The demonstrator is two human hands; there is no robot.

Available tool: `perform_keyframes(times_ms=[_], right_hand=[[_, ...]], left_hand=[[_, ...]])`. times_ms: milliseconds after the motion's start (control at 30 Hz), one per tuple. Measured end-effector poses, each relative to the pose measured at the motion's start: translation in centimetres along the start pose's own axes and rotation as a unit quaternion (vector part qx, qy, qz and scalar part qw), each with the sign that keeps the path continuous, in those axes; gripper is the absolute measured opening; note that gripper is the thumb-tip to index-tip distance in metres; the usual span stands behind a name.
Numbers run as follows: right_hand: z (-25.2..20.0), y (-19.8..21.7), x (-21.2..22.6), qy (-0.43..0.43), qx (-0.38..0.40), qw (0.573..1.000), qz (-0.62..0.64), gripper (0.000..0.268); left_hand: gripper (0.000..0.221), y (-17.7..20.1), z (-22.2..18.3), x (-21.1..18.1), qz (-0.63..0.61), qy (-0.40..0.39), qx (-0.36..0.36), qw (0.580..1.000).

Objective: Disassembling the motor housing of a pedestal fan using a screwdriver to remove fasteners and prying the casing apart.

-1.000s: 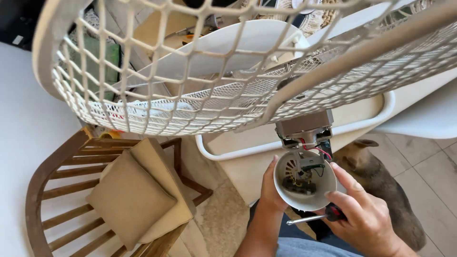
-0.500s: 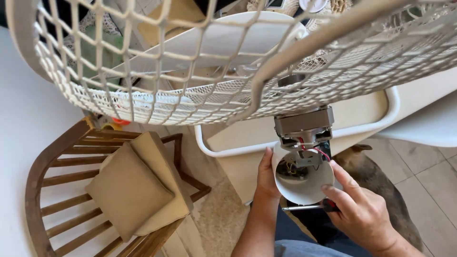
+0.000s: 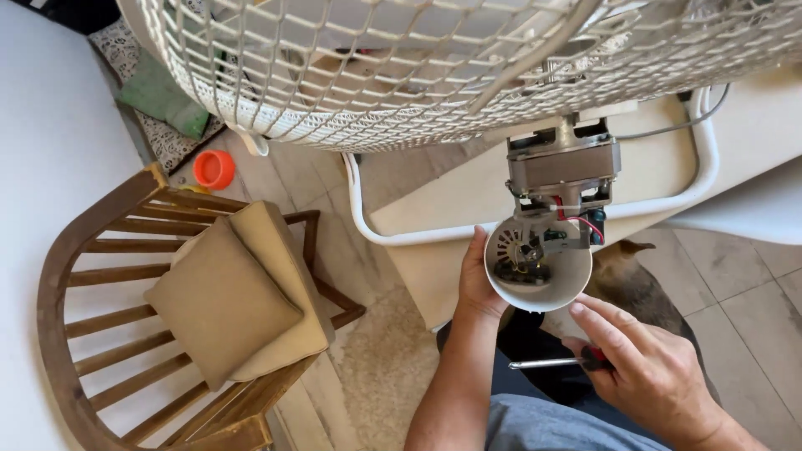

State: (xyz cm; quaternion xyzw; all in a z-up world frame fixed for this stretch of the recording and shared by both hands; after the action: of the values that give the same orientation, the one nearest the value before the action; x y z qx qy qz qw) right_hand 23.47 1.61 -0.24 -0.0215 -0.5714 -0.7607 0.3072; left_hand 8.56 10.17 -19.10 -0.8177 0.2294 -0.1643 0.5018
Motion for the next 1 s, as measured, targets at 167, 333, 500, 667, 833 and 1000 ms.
perform_keyframes(times_ms=[167,333,500,667,833,1000], right_hand=[[-1.3,-0.2,0.5,0.012,0.010,1.000,-0.015,0.042],[-2.7,-0.7,1.3,0.036,0.022,0.999,0.006,0.041],[-3.7,-1.3,1.8,0.024,0.033,0.999,0.028,0.039],[-5.4,-1.3,0.9,-0.027,0.043,0.998,0.024,0.032],[-5.8,1.4,0.3,-0.545,0.299,0.783,0.023,0.056],[-1.9,6.3,1.4,-0.302,0.057,0.947,0.096,0.035]], left_hand=[[0.057,0.4,-0.1,0.4,-0.024,-0.019,-0.019,0.999],[0.055,0.4,-0.4,0.3,0.007,-0.035,-0.064,0.997],[0.053,0.5,0.2,0.0,-0.008,-0.061,-0.046,0.997],[0.055,0.8,0.8,-0.3,-0.057,-0.037,-0.028,0.997],[0.062,0.1,0.9,-0.4,-0.059,-0.032,-0.012,0.998],[0.060,-0.3,0.9,-0.5,-0.083,-0.035,0.003,0.996]])
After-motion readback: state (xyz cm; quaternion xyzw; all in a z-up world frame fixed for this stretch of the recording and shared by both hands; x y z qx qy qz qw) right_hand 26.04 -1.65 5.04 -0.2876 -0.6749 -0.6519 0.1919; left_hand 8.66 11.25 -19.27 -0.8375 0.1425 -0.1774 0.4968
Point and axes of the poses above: each hand's wrist, its own z-axis towards the middle knuckle, its own y-axis out of the back of the hand, x = y × z, the point moved 3 cm from there along z, towards the middle knuckle, and after that the axes turned 3 degrees about z, right-handed, at the moved point
